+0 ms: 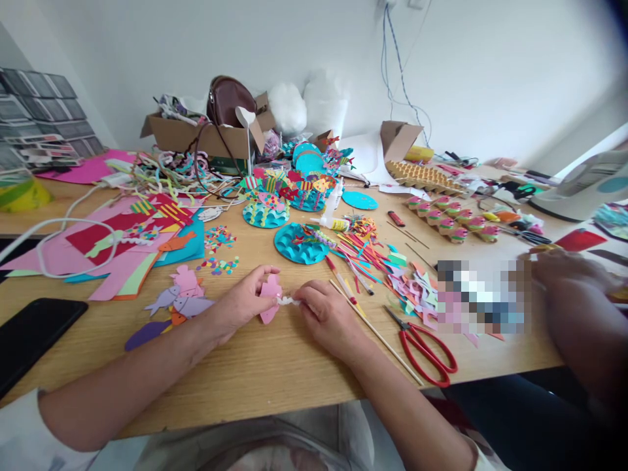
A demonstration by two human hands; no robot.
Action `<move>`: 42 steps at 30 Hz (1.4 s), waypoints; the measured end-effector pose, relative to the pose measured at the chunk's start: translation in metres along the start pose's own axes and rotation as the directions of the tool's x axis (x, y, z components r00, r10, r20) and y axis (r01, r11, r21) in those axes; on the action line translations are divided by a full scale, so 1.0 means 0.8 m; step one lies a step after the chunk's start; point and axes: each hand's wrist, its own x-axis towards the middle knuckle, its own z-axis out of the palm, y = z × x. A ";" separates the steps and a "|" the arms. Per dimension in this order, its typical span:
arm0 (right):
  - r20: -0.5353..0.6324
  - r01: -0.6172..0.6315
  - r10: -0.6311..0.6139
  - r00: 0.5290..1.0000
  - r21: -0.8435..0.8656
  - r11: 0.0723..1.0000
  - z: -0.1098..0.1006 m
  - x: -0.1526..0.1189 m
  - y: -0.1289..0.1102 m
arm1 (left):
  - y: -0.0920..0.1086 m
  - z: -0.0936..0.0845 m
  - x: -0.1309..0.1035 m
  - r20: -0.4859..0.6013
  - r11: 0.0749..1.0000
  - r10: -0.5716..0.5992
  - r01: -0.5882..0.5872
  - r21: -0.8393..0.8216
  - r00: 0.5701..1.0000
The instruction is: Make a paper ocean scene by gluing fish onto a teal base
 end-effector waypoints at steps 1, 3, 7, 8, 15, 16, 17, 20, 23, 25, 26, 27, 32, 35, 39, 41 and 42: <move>0.016 -0.006 0.006 1.000 0.001 1.000 -0.001 0.000 -0.002 | 0.000 0.000 0.000 -0.003 1.000 0.003 -0.003 0.005 1.000; 0.041 -0.018 0.018 0.999 -0.002 1.000 -0.002 0.001 -0.005 | 0.001 0.001 0.000 -0.004 1.000 0.005 -0.005 0.017 1.000; 0.068 -0.034 0.036 0.997 -0.027 0.999 -0.001 0.002 -0.007 | 0.004 0.003 -0.002 -0.008 1.000 0.006 -0.006 0.028 1.000; 0.070 -0.036 0.038 0.997 -0.034 0.999 0.000 0.002 -0.006 | 0.005 0.004 -0.002 -0.011 1.000 0.006 -0.006 0.028 1.000; 0.040 -0.019 0.022 0.999 -0.060 0.998 0.005 0.002 -0.003 | 0.006 0.010 -0.002 0.005 0.999 -0.006 0.006 0.050 1.000; 0.036 -0.019 0.021 0.999 -0.057 0.998 0.005 0.002 -0.003 | 0.006 0.010 -0.001 0.009 0.998 -0.007 0.006 0.055 1.000; 0.033 -0.021 0.022 0.999 -0.052 0.998 0.006 0.002 -0.003 | 0.006 0.010 -0.001 0.011 0.998 -0.006 0.005 0.059 1.000; 0.019 -0.033 0.034 0.999 -0.030 0.999 0.006 0.002 -0.003 | 0.006 0.010 0.000 0.019 0.998 0.001 -0.002 0.066 1.000; 0.008 -0.060 0.060 0.998 0.004 0.998 0.007 0.002 -0.002 | 0.008 0.011 -0.001 0.024 0.997 0.005 -0.007 0.073 1.000; 0.008 -0.078 0.078 0.997 0.046 0.996 0.006 0.002 -0.001 | 0.008 0.011 -0.002 0.029 0.997 0.005 -0.007 0.079 1.000; 0.010 -0.087 0.087 0.996 0.070 0.994 0.006 0.003 -0.001 | 0.008 0.011 -0.002 0.033 0.997 0.006 -0.009 0.082 0.999; 0.013 -0.097 0.096 0.995 0.095 0.991 0.005 0.003 -0.001 | 0.008 0.011 -0.002 0.039 0.996 0.009 -0.012 0.085 0.999; 0.052 -0.147 0.140 0.989 0.193 0.970 0.004 0.005 -0.002 | 0.004 0.009 0.000 0.065 0.996 0.027 -0.033 0.085 0.998; 0.063 -0.172 0.162 0.985 0.227 0.959 0.004 0.005 -0.001 | 0.002 0.008 0.001 0.072 0.993 0.035 -0.042 0.106 0.997; 0.075 -0.185 0.172 0.982 0.242 0.952 0.005 0.006 -0.001 | 0.000 0.007 0.000 0.084 0.993 0.044 -0.053 0.110 0.995; 0.071 -0.189 0.177 0.982 0.242 0.952 0.005 0.006 -0.001 | 0.000 0.007 -0.001 0.086 0.993 0.045 -0.054 0.103 0.995; 0.069 -0.189 0.178 0.982 0.241 0.952 0.005 0.006 -0.001 | 0.000 0.006 -0.001 0.086 0.993 0.045 -0.054 0.103 0.995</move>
